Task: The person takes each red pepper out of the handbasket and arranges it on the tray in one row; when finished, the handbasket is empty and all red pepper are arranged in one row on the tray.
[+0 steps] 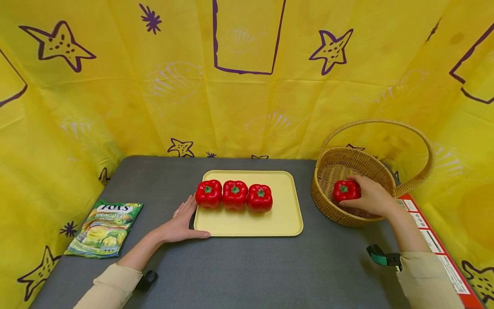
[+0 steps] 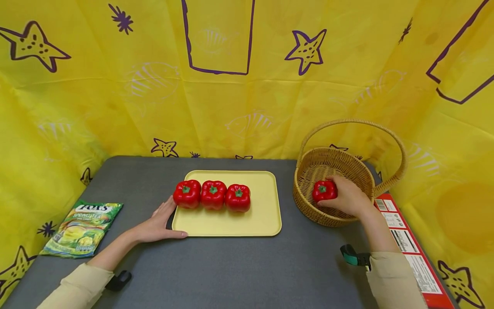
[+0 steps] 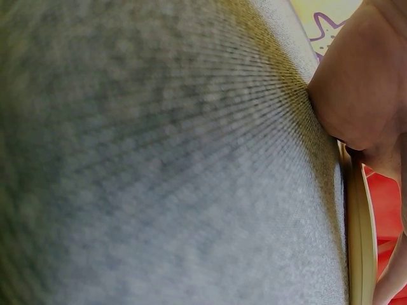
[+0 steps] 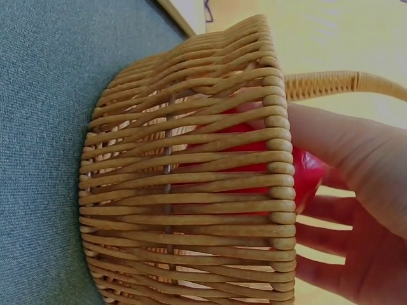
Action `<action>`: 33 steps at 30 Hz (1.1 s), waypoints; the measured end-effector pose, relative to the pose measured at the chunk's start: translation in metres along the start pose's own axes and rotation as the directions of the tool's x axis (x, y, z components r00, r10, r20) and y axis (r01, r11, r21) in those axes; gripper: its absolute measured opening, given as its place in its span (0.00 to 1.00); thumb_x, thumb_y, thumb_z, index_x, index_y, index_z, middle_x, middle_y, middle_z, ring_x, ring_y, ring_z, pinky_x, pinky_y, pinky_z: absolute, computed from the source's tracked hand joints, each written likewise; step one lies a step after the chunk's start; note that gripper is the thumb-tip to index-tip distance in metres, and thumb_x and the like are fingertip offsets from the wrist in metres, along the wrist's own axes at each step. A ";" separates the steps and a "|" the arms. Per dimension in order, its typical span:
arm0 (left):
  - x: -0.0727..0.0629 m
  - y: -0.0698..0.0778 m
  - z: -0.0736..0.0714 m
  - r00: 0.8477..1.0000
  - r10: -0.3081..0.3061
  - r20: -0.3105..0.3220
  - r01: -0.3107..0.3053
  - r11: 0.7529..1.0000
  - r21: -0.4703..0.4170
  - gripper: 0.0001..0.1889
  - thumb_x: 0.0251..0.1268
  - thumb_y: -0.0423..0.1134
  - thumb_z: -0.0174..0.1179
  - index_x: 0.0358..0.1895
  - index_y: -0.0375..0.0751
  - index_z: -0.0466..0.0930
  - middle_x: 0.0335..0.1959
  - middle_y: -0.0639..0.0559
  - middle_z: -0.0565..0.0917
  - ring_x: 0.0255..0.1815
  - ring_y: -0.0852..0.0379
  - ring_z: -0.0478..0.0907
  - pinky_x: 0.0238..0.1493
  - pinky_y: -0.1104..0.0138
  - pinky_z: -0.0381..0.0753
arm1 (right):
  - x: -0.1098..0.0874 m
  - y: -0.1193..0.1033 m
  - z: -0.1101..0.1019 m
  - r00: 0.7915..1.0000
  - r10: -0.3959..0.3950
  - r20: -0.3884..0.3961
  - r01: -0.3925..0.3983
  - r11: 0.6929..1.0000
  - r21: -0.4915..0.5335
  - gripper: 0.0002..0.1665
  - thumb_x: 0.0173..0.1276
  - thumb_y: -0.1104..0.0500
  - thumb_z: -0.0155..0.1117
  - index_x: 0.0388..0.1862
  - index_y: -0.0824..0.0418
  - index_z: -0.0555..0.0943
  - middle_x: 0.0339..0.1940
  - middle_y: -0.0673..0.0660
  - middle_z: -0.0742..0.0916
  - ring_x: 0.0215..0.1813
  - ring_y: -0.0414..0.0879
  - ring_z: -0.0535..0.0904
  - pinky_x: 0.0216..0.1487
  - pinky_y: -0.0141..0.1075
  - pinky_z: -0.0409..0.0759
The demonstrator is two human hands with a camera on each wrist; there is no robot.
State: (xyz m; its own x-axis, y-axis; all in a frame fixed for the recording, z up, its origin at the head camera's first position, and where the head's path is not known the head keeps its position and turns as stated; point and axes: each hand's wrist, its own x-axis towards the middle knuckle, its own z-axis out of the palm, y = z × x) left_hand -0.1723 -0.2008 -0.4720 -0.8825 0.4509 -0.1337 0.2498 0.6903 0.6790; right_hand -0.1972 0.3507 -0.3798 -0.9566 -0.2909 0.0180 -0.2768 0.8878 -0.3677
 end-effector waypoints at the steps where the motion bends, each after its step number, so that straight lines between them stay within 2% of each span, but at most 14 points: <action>1: 0.000 0.000 0.000 1.000 0.000 0.000 0.000 1.000 -0.001 0.63 0.51 0.62 0.69 0.79 0.38 0.35 0.79 0.37 0.40 0.77 0.36 0.31 0.71 0.39 0.33 | 0.000 0.000 0.000 1.000 -0.002 -0.008 0.002 1.000 -0.005 0.49 0.53 0.41 0.77 0.62 0.72 0.70 0.51 0.70 0.80 0.49 0.62 0.77 0.46 0.55 0.79; 6: -0.001 0.000 0.000 1.000 0.005 -0.003 -0.005 1.000 -0.001 0.63 0.51 0.62 0.69 0.79 0.38 0.36 0.79 0.36 0.40 0.77 0.36 0.31 0.70 0.38 0.33 | -0.002 -0.003 0.001 0.999 0.006 -0.051 -0.007 1.000 -0.014 0.48 0.53 0.39 0.76 0.60 0.70 0.72 0.50 0.69 0.82 0.48 0.62 0.78 0.46 0.55 0.79; 11: -0.001 0.000 0.000 1.000 0.018 -0.009 -0.018 1.000 -0.003 0.63 0.51 0.61 0.69 0.79 0.38 0.36 0.79 0.37 0.40 0.77 0.36 0.32 0.70 0.38 0.33 | -0.006 -0.006 0.004 0.992 0.060 -0.109 -0.060 0.998 0.003 0.48 0.54 0.37 0.74 0.59 0.72 0.73 0.49 0.70 0.82 0.47 0.63 0.79 0.44 0.57 0.78; 17: 0.000 0.000 0.001 1.000 0.016 -0.008 -0.016 1.000 -0.002 0.63 0.51 0.61 0.69 0.79 0.39 0.35 0.79 0.37 0.40 0.77 0.36 0.32 0.70 0.39 0.33 | -0.008 -0.009 0.006 0.972 0.155 -0.179 -0.146 0.988 0.058 0.48 0.55 0.35 0.72 0.61 0.69 0.72 0.48 0.70 0.82 0.44 0.62 0.78 0.39 0.52 0.78; 21: 0.000 -0.001 0.001 1.000 0.017 -0.007 -0.017 1.000 -0.003 0.63 0.51 0.61 0.69 0.79 0.39 0.35 0.79 0.37 0.40 0.77 0.36 0.32 0.70 0.39 0.33 | -0.007 -0.014 0.006 0.955 0.196 -0.221 -0.171 0.977 0.129 0.46 0.57 0.36 0.71 0.63 0.67 0.72 0.50 0.71 0.82 0.46 0.62 0.79 0.39 0.49 0.78; 28: 0.000 -0.001 0.000 1.000 0.013 -0.007 -0.013 1.000 -0.006 0.62 0.51 0.61 0.69 0.79 0.38 0.36 0.79 0.37 0.40 0.77 0.36 0.32 0.70 0.38 0.33 | -0.007 -0.027 0.003 0.938 0.272 -0.217 -0.219 0.946 0.240 0.46 0.62 0.36 0.67 0.66 0.65 0.68 0.54 0.71 0.80 0.51 0.64 0.78 0.43 0.47 0.77; 33: 0.001 0.000 0.000 1.000 0.009 -0.004 -0.009 1.000 -0.002 0.62 0.51 0.62 0.69 0.79 0.39 0.36 0.79 0.37 0.40 0.77 0.36 0.32 0.70 0.38 0.34 | -0.003 -0.038 0.001 0.933 0.285 -0.220 -0.214 0.930 0.298 0.45 0.63 0.37 0.66 0.68 0.64 0.68 0.57 0.70 0.79 0.53 0.65 0.78 0.41 0.43 0.78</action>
State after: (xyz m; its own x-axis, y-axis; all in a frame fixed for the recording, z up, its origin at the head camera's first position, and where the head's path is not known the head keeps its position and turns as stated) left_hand -0.1731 -0.2003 -0.4726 -0.8820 0.4546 -0.1246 0.2566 0.6849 0.6819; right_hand -0.1838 0.3178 -0.3666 -0.9913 0.0603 0.1167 -0.0258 0.7816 -0.6233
